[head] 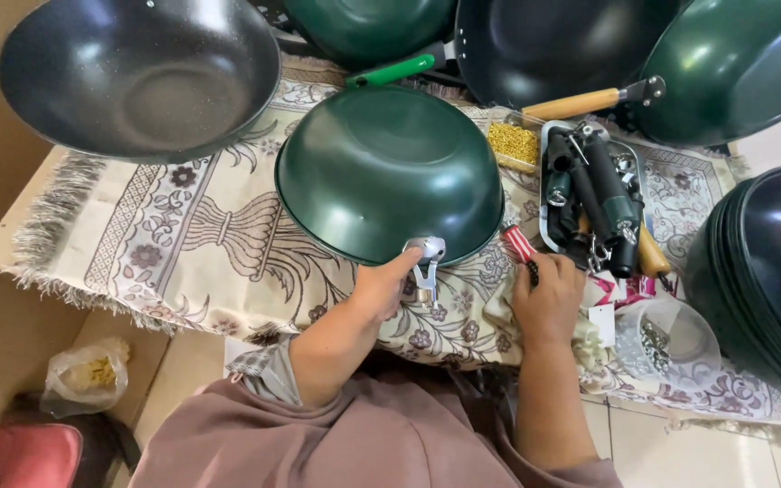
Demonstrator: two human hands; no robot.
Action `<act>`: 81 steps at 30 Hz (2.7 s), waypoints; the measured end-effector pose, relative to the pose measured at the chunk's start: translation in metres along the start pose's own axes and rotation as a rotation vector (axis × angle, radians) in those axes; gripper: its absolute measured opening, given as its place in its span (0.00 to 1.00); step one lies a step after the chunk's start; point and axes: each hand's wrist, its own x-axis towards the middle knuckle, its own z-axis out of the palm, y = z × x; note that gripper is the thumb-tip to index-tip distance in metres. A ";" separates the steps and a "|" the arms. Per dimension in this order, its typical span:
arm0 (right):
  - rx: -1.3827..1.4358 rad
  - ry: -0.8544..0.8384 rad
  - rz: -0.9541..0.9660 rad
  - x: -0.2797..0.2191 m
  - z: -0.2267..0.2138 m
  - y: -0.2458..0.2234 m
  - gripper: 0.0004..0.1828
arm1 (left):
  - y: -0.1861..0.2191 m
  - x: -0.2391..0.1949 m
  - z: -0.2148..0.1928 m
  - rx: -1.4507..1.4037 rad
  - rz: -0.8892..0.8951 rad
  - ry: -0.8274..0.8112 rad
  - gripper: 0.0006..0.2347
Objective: Attaching a metal handle bracket to a wok using screws and a screwdriver
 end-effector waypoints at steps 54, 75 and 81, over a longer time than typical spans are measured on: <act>0.115 -0.485 0.220 -0.005 -0.165 0.161 0.11 | 0.023 -0.003 0.004 0.144 0.134 -0.050 0.14; -0.147 -1.054 0.263 0.006 -0.129 0.183 0.12 | -0.013 0.022 -0.086 0.231 -0.121 -0.180 0.22; -0.110 -1.332 0.302 0.045 -0.160 0.152 0.15 | -0.018 0.025 -0.093 0.261 -0.072 -0.182 0.21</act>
